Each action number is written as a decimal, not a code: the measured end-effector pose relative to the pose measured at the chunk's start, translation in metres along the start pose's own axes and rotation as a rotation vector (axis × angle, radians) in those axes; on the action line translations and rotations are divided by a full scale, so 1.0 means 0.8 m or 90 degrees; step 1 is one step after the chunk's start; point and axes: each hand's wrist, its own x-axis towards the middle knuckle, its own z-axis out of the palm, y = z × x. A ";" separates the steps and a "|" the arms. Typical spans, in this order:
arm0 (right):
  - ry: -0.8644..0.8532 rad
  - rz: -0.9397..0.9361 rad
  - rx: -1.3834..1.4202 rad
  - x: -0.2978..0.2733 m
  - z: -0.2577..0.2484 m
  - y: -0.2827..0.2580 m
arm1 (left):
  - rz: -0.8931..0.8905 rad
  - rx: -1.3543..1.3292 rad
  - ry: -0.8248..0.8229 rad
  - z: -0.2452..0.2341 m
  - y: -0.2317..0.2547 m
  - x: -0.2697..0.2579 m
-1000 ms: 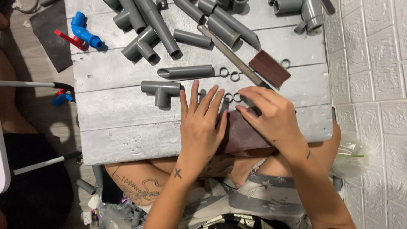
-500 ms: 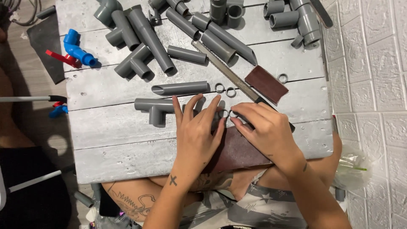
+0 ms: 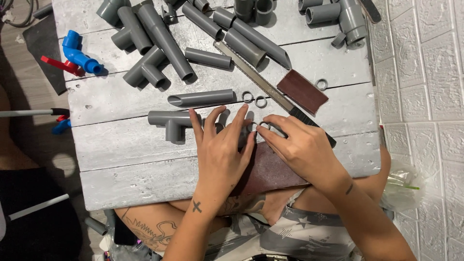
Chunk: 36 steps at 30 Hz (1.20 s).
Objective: Sanding the edges of small plastic rings using a piece of sandpaper on a wooden board.
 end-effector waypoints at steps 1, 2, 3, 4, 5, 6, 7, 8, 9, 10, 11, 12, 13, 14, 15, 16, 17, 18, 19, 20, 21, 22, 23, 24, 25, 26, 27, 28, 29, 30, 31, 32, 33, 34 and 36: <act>0.000 0.000 0.000 0.001 -0.001 0.000 | 0.000 0.000 0.000 0.001 -0.001 -0.001; 0.003 0.005 0.017 0.002 -0.001 0.000 | -0.002 -0.002 0.001 0.001 -0.002 -0.002; 0.006 0.011 0.033 0.003 -0.001 0.000 | -0.004 -0.005 0.002 0.002 -0.003 -0.003; 0.006 0.010 0.034 0.003 -0.002 0.000 | -0.004 -0.005 0.002 0.002 -0.003 -0.002; 0.005 0.029 0.059 0.004 -0.002 -0.001 | -0.004 -0.011 0.006 0.001 -0.003 -0.002; 0.005 0.047 0.084 0.004 -0.002 -0.001 | -0.005 -0.018 0.010 0.001 -0.003 -0.002; 0.004 0.048 0.085 0.004 -0.002 -0.001 | -0.005 -0.019 0.009 0.002 -0.004 -0.002; 0.010 0.044 0.083 0.004 -0.002 0.000 | -0.007 -0.020 0.014 0.003 -0.004 -0.003; 0.016 0.040 0.082 0.005 -0.002 0.000 | -0.009 -0.020 0.019 0.004 -0.005 -0.002; 0.016 0.040 0.082 0.004 -0.002 0.001 | -0.009 -0.021 0.019 0.004 -0.004 -0.003; 0.016 0.041 0.085 0.004 -0.002 0.001 | -0.011 -0.023 0.023 0.004 -0.005 -0.003; 0.016 0.042 0.088 0.004 -0.001 0.002 | -0.013 -0.025 0.027 0.004 -0.005 -0.003; 0.015 0.043 0.089 0.004 -0.001 0.002 | -0.014 -0.025 0.026 0.004 -0.005 -0.003; 0.012 0.042 0.088 0.004 -0.002 0.002 | -0.016 -0.026 0.028 0.004 -0.005 -0.003; 0.010 0.042 0.087 0.004 -0.002 0.002 | -0.018 -0.026 0.030 0.004 -0.005 -0.003; 0.009 0.042 0.087 0.004 -0.002 0.002 | -0.019 -0.027 0.029 0.005 -0.005 -0.003; 0.009 0.040 0.089 0.005 -0.002 0.002 | -0.018 -0.029 0.031 0.005 -0.006 -0.002; 0.009 0.037 0.090 0.005 -0.002 0.002 | -0.017 -0.031 0.032 0.005 -0.006 -0.002; 0.009 0.038 0.091 0.005 -0.002 0.002 | -0.018 -0.031 0.031 0.005 -0.005 -0.002; 0.012 0.036 0.090 0.005 -0.002 0.002 | -0.019 -0.031 0.029 0.004 -0.005 -0.001; 0.014 0.034 0.091 0.005 -0.001 0.003 | -0.020 -0.031 0.027 0.004 -0.005 -0.001; 0.014 0.035 0.091 0.006 -0.002 0.002 | -0.021 -0.031 0.026 0.003 -0.004 -0.001; 0.014 0.029 0.088 0.006 -0.003 0.002 | -0.024 -0.030 0.021 0.002 -0.004 0.000; 0.014 0.023 0.084 0.006 -0.004 0.002 | -0.027 -0.029 0.016 0.001 -0.003 0.000; 0.013 0.024 0.084 0.007 -0.005 0.000 | -0.028 -0.030 0.015 0.001 -0.003 0.000; 0.009 0.019 0.072 0.008 -0.007 -0.001 | -0.028 -0.025 0.013 0.000 -0.003 0.000; 0.005 0.014 0.059 0.010 -0.009 -0.003 | -0.027 -0.021 0.013 0.000 -0.004 0.001; 0.005 0.014 0.058 0.009 -0.008 -0.002 | -0.026 -0.022 0.013 0.000 -0.004 0.001; 0.000 0.006 0.054 0.009 -0.008 -0.001 | -0.026 -0.027 0.014 -0.001 -0.004 0.002; -0.005 -0.003 0.050 0.008 -0.007 0.000 | -0.025 -0.033 0.014 -0.001 -0.004 0.002; -0.005 -0.003 0.050 0.007 -0.007 0.001 | -0.026 -0.033 0.014 0.000 -0.006 0.001; -0.003 -0.011 0.039 0.005 -0.006 0.002 | -0.022 -0.025 0.016 0.001 -0.007 0.000; -0.001 -0.019 0.027 0.004 -0.005 0.002 | -0.018 -0.018 0.019 0.003 -0.008 -0.001; -0.002 -0.019 0.027 0.003 -0.005 0.002 | -0.019 -0.018 0.018 0.003 -0.008 -0.002; 0.000 -0.021 0.025 0.003 -0.005 0.002 | -0.008 -0.016 0.017 0.003 -0.009 -0.001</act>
